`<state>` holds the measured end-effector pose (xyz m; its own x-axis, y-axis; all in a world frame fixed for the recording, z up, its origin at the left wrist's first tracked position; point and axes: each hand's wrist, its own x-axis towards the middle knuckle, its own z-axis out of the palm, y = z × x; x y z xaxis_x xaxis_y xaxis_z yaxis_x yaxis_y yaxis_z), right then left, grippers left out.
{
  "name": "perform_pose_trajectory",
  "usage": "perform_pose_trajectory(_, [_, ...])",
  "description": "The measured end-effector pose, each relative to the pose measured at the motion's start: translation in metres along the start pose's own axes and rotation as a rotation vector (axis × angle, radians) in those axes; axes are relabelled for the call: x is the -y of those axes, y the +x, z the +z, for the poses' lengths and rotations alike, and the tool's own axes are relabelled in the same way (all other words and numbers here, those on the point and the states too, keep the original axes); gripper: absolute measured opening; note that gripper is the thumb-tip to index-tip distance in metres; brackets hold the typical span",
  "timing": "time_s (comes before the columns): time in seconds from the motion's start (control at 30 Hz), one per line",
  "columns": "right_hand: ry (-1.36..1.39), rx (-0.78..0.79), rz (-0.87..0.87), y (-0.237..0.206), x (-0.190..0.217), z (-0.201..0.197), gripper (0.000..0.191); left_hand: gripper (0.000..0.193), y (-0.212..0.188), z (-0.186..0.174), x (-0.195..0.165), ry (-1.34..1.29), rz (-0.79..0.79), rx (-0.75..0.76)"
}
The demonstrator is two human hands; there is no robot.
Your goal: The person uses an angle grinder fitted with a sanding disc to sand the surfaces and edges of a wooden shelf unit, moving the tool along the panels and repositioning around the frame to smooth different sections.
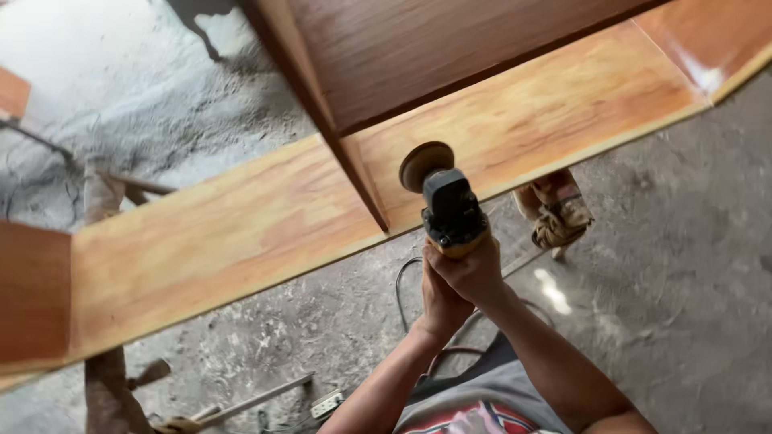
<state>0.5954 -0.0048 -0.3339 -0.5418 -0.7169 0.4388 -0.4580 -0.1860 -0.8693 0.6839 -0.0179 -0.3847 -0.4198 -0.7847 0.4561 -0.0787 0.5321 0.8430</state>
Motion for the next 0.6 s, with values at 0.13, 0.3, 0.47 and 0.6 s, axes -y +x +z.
perform_pose_trajectory(0.13, [-0.012, 0.019, -0.071, 0.006, 0.002, -0.007, 0.058, 0.092, 0.000, 0.021, 0.019, -0.055, 0.155, -0.133])
perform_pose_trajectory(0.3, [-0.120, 0.072, -0.227, 0.044, -0.011, -0.011, 0.065, 0.090, 0.032, 0.073, 0.078, -0.068, 0.253, -0.350])
perform_pose_trajectory(0.47, [-0.122, 0.158, -0.490, 0.074, -0.014, 0.009, 0.066, 0.061, 0.072, 0.103, 0.115, -0.793, 0.057, -0.395])
perform_pose_trajectory(0.6, [-0.199, 0.204, -0.550, 0.101, -0.026, 0.007, 0.067, 0.067, 0.097, 0.116, 0.120, -0.434, 0.139, -0.416])
